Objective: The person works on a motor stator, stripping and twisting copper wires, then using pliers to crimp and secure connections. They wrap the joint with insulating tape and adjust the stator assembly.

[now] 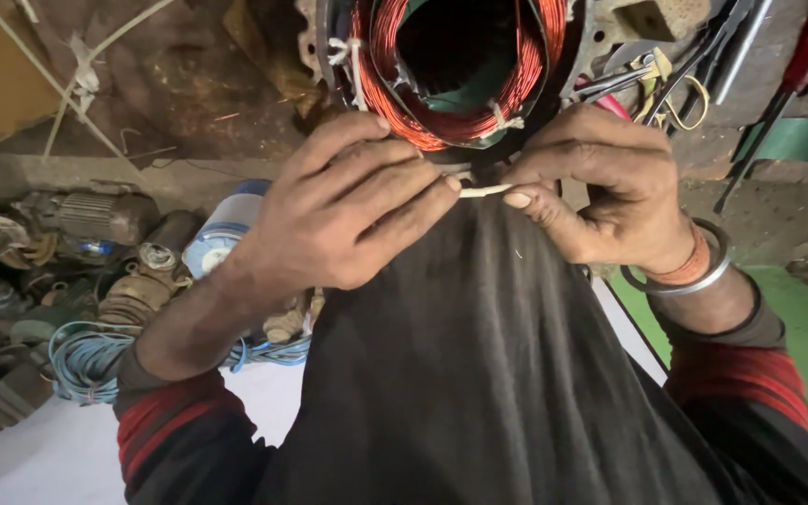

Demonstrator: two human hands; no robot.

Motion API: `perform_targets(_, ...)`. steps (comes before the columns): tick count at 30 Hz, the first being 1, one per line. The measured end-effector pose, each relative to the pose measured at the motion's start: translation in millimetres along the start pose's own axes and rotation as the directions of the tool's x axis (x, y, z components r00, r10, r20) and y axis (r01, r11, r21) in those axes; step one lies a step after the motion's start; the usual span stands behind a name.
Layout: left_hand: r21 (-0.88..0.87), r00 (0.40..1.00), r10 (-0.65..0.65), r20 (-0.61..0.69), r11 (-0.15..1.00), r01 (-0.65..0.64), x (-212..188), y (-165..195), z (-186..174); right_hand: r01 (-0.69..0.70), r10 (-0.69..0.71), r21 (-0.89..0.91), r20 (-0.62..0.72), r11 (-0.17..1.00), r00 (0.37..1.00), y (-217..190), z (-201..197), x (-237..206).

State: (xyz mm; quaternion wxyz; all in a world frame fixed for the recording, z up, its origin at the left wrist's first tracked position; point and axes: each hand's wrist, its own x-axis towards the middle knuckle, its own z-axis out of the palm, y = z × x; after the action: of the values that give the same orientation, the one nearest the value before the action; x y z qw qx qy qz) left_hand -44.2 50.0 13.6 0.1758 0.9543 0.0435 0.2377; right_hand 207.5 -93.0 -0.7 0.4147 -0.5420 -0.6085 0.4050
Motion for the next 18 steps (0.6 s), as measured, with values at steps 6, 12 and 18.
perform_targets(6,-0.024,0.998,0.031,0.053,0.999,-0.030,-6,-3,8,-0.020,0.019,-0.009,-0.011,1.000,1.000,-3,1,0)
perform_targets(12,-0.098,0.996,-0.006,0.093,0.995,0.015,-4,-3,14,0.002,-0.002,0.000,-0.014,1.000,1.000,-3,3,4)
perform_targets(18,-0.183,0.990,-0.052,0.132,0.980,0.076,3,0,17,-0.006,0.005,-0.021,-0.016,1.000,1.000,-3,3,5)
